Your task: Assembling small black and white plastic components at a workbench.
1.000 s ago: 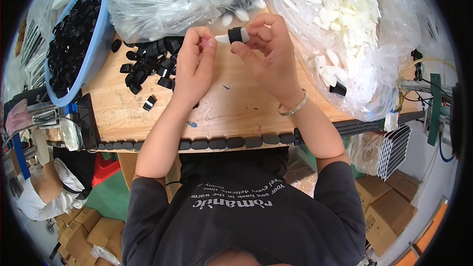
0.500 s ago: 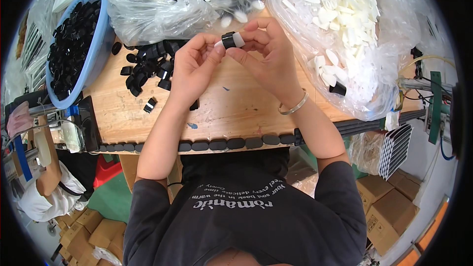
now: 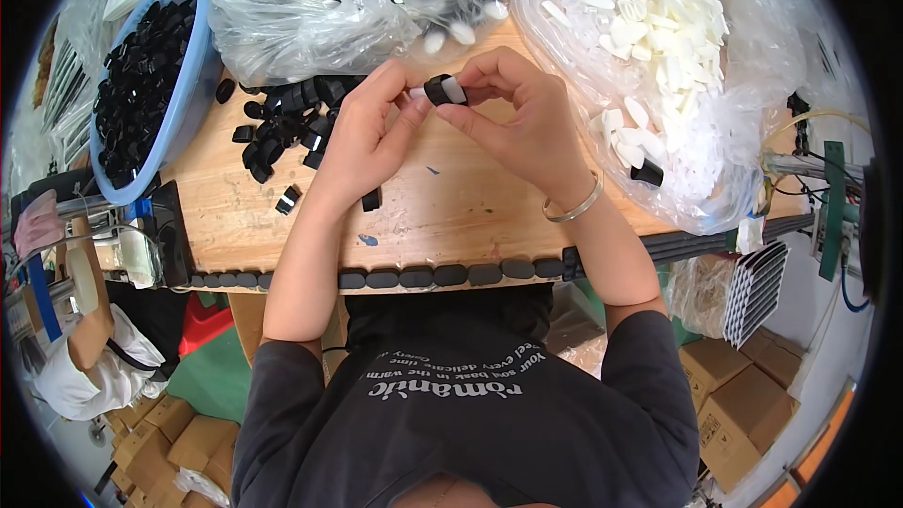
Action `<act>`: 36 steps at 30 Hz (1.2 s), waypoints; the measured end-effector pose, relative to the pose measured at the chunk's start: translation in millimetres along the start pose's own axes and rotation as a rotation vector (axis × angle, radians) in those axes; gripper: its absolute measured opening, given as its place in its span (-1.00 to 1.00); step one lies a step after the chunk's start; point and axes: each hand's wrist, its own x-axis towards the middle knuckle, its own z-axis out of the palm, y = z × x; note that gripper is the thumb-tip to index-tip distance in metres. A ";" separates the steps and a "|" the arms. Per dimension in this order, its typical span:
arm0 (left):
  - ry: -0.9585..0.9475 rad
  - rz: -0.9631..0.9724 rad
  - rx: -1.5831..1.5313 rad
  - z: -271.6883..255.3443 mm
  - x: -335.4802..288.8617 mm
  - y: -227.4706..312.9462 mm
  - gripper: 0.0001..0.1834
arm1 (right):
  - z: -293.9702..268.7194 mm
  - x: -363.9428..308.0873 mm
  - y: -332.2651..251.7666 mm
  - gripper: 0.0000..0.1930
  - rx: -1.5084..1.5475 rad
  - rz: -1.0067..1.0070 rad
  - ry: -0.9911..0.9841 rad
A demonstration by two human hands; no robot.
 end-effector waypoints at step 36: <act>0.220 0.162 0.111 8.2 -4.6 5.3 -0.91 | 4.8 -0.6 10.3 -0.82 -0.078 -0.238 0.066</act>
